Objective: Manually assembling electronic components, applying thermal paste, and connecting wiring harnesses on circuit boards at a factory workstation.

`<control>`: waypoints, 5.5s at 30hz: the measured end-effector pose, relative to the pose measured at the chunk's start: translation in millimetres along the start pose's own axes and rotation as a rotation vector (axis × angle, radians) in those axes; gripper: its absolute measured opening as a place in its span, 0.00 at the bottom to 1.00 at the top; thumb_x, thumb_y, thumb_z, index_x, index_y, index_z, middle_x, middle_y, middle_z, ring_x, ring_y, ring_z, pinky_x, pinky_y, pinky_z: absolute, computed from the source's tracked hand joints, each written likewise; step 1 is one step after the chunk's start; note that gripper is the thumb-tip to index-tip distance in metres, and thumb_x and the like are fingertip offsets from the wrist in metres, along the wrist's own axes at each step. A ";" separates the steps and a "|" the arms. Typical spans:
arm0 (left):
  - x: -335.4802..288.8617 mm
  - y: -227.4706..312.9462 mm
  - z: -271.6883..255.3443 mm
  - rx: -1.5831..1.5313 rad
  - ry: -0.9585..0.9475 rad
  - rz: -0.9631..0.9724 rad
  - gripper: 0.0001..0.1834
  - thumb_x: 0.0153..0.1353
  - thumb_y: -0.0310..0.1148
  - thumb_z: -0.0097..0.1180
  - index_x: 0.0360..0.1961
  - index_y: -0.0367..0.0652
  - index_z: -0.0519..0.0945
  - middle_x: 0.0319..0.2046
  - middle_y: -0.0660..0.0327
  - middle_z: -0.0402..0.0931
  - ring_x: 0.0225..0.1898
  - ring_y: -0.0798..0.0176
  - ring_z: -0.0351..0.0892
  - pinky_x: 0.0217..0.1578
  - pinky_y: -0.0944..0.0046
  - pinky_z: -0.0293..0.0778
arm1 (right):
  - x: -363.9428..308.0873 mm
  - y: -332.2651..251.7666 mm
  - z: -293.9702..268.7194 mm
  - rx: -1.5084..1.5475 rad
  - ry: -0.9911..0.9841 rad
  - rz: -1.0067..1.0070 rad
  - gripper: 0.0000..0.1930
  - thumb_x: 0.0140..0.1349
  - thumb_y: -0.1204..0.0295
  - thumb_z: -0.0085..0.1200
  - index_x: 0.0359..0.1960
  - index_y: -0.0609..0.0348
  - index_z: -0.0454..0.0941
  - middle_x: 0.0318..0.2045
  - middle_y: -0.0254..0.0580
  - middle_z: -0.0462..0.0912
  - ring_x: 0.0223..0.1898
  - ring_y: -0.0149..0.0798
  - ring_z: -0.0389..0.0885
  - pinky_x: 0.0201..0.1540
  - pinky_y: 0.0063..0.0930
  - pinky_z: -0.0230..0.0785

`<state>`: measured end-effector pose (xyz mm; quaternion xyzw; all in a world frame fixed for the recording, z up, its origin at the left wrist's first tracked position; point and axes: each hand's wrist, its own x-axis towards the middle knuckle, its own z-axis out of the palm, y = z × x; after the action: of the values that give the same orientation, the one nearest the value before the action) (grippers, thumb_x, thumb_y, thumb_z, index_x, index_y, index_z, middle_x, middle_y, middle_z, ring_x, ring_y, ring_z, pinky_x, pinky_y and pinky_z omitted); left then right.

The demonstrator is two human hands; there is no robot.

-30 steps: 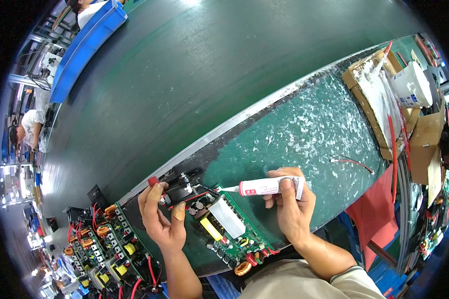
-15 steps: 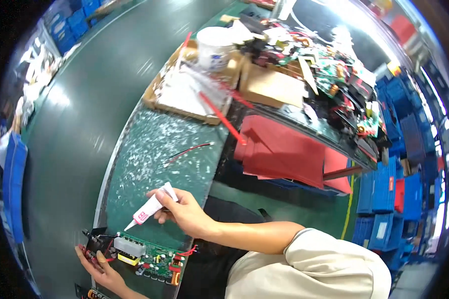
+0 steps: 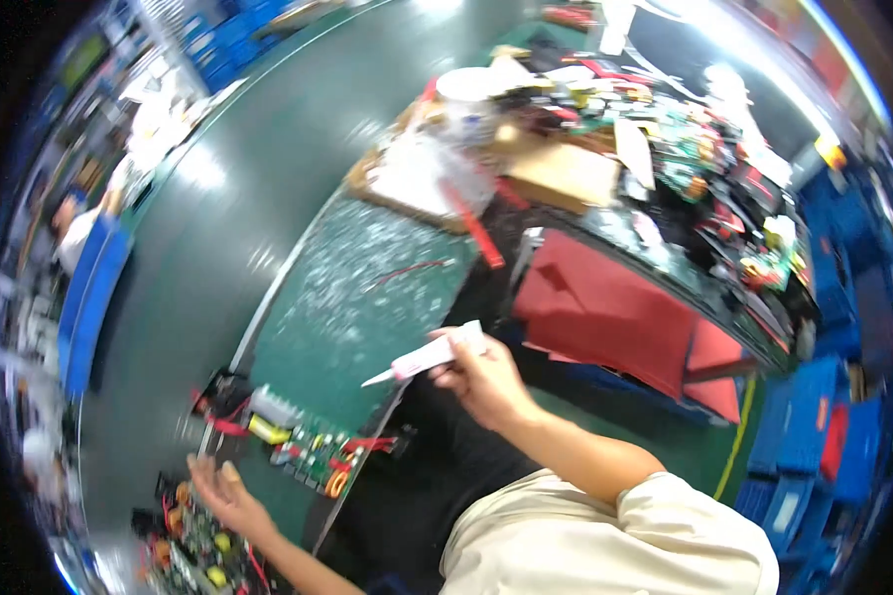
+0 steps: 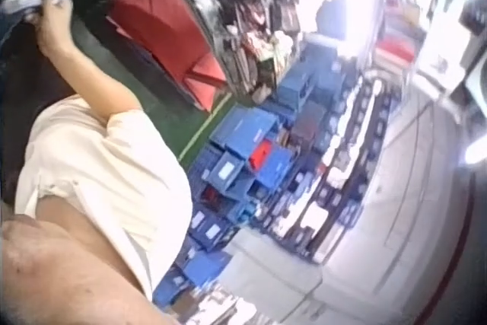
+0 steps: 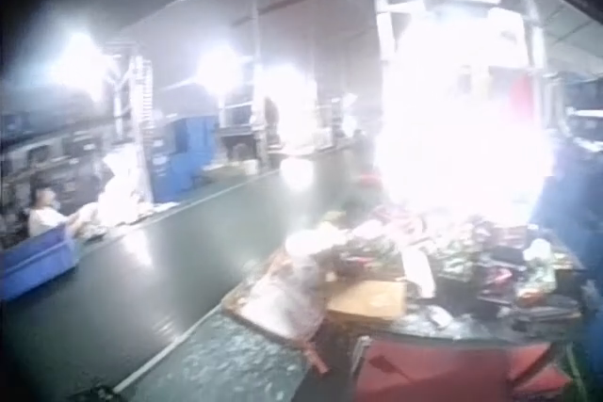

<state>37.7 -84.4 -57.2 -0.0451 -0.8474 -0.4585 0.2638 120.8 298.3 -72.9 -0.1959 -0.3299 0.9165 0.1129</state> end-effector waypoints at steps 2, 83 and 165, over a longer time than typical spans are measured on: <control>-28.7 31.3 2.5 -0.234 0.136 -0.202 0.27 0.72 0.35 0.51 0.68 0.40 0.64 0.56 0.53 0.74 0.54 0.59 0.75 0.54 0.59 0.73 | 0.3 -7.7 -5.2 -0.026 0.012 -0.024 0.16 0.74 0.66 0.48 0.52 0.68 0.75 0.34 0.41 0.82 0.31 0.28 0.81 0.33 0.20 0.76; 198.7 95.4 -99.4 -1.456 0.111 0.041 0.14 0.65 0.26 0.55 0.49 0.31 0.73 0.43 0.50 0.76 0.43 0.57 0.73 0.41 0.59 0.68 | -180.7 123.9 87.8 0.473 -0.938 1.882 0.47 0.61 0.28 0.42 0.72 0.48 0.56 0.69 0.42 0.63 0.67 0.45 0.66 0.66 0.53 0.60; -91.6 101.3 34.7 -1.013 -0.066 -0.759 0.15 0.63 0.23 0.61 0.51 0.36 0.79 0.41 0.58 0.81 0.38 0.67 0.82 0.41 0.68 0.79 | -2.9 51.4 101.4 -0.590 -0.689 0.329 0.09 0.68 0.77 0.56 0.46 0.67 0.78 0.39 0.43 0.84 0.39 0.34 0.85 0.42 0.25 0.78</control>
<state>134.4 16.9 -40.9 0.1252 -0.4902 -0.8626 0.0027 75.5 201.6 -33.9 0.0459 -0.5589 0.8010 -0.2097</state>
